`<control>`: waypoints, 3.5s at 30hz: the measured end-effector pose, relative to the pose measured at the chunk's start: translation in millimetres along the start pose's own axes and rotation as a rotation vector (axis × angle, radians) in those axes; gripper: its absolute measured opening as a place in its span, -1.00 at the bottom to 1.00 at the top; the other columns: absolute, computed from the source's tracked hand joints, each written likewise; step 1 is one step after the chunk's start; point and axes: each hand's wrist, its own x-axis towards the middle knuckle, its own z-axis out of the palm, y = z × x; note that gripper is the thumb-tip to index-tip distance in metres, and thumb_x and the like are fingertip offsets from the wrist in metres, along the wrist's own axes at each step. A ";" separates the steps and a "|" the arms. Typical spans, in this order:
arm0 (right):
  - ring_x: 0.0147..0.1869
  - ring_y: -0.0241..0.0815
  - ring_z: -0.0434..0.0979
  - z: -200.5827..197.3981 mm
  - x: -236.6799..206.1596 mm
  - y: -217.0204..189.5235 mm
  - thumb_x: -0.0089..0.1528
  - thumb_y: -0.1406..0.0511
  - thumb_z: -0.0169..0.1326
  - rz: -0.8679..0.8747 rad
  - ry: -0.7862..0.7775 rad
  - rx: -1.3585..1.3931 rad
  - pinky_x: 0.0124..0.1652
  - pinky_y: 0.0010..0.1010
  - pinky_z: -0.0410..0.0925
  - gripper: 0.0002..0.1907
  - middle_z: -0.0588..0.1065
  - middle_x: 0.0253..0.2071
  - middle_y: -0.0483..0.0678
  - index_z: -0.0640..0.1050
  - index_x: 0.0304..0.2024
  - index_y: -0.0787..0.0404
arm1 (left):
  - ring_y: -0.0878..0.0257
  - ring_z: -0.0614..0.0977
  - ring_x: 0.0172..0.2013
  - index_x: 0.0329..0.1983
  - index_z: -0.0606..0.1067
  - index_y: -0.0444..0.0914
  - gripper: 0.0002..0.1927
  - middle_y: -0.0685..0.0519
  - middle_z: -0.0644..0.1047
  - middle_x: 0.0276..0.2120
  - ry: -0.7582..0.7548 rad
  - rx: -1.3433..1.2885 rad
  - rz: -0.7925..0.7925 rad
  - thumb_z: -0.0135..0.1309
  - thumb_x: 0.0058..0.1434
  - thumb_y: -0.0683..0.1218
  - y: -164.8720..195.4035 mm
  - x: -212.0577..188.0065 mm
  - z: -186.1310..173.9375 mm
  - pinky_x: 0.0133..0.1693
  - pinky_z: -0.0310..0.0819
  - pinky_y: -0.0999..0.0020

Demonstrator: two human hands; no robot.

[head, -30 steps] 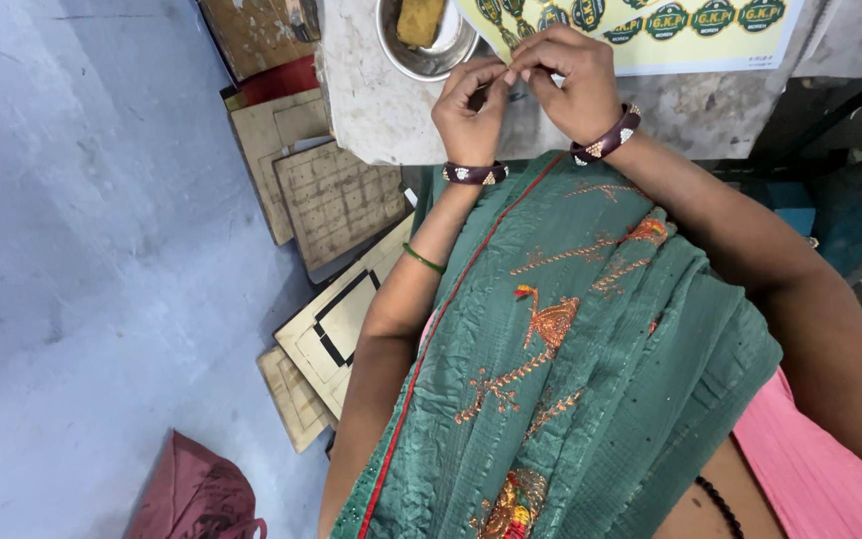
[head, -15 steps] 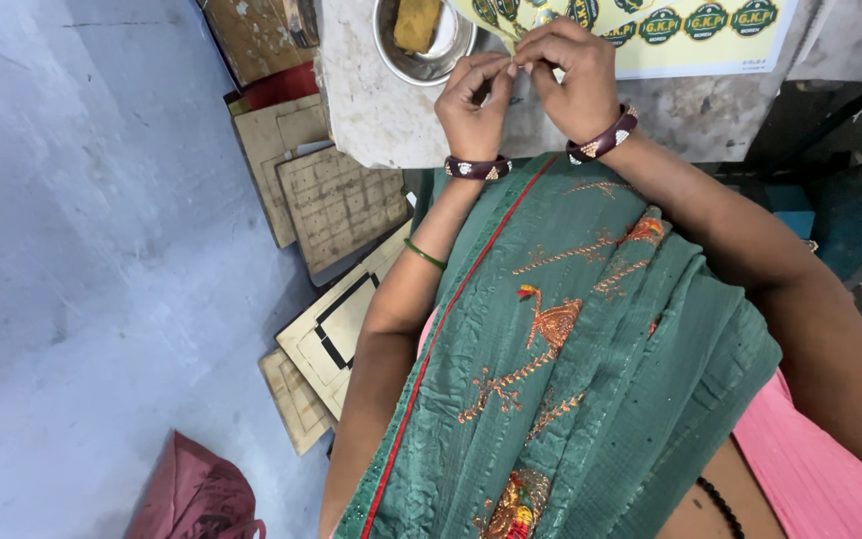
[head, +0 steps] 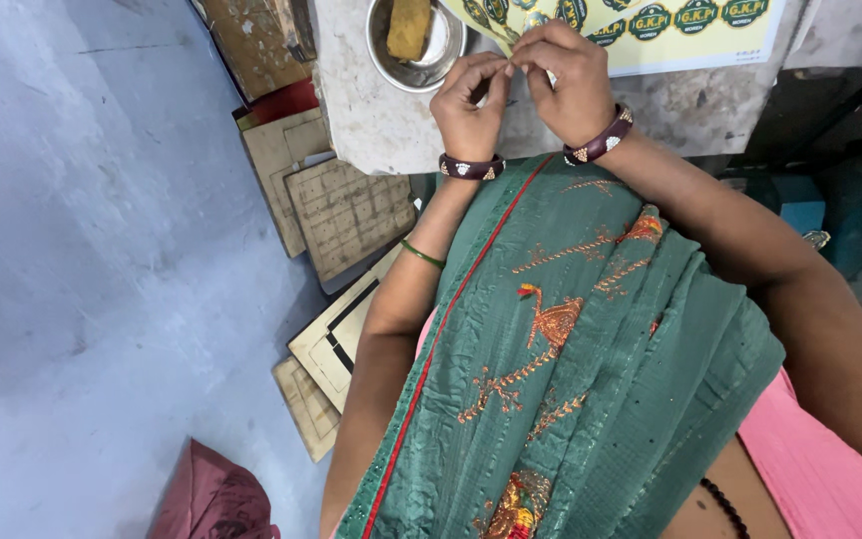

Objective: The person arranges sheets of printed round labels on the worktable beside a printing press, peels individual labels off a sheet by hand, and works the press lever, stacking finished label sheets on the table.

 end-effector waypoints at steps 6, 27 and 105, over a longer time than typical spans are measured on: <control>-0.01 0.08 0.61 2.1 -0.4 -2.0 0.17 0.66 0.09 -0.069 -0.027 -0.069 -0.04 -0.24 0.48 -0.75 0.52 -0.07 0.09 0.57 -0.13 0.39 | 0.39 0.68 -0.35 -0.28 0.61 -0.38 -0.93 0.05 0.64 -0.27 -0.002 0.017 -0.025 0.24 0.15 -0.31 -7.3 -0.3 0.6 -0.26 0.62 0.51; -0.01 0.05 0.63 1.9 -5.3 2.4 0.16 0.65 0.08 0.027 -0.016 0.002 -0.04 -0.26 0.48 -0.74 0.56 -0.08 0.07 0.61 -0.17 0.34 | 0.48 0.54 -0.34 -0.28 0.54 -0.38 -0.90 0.13 0.58 -0.25 -0.051 -0.106 0.006 0.17 0.15 -0.37 -31.8 -2.7 3.5 -0.29 0.45 0.59; -0.37 -0.22 0.45 -4.1 24.7 26.7 0.25 0.46 0.23 0.141 -0.199 0.061 -0.34 -0.40 0.30 -0.89 0.44 -0.39 -0.01 0.66 -0.17 0.28 | 0.45 0.55 -0.37 -0.19 0.46 -0.30 -0.85 0.10 0.55 -0.35 0.041 -0.073 -0.174 0.21 0.26 -0.26 -15.1 0.6 -6.5 -0.31 0.47 0.52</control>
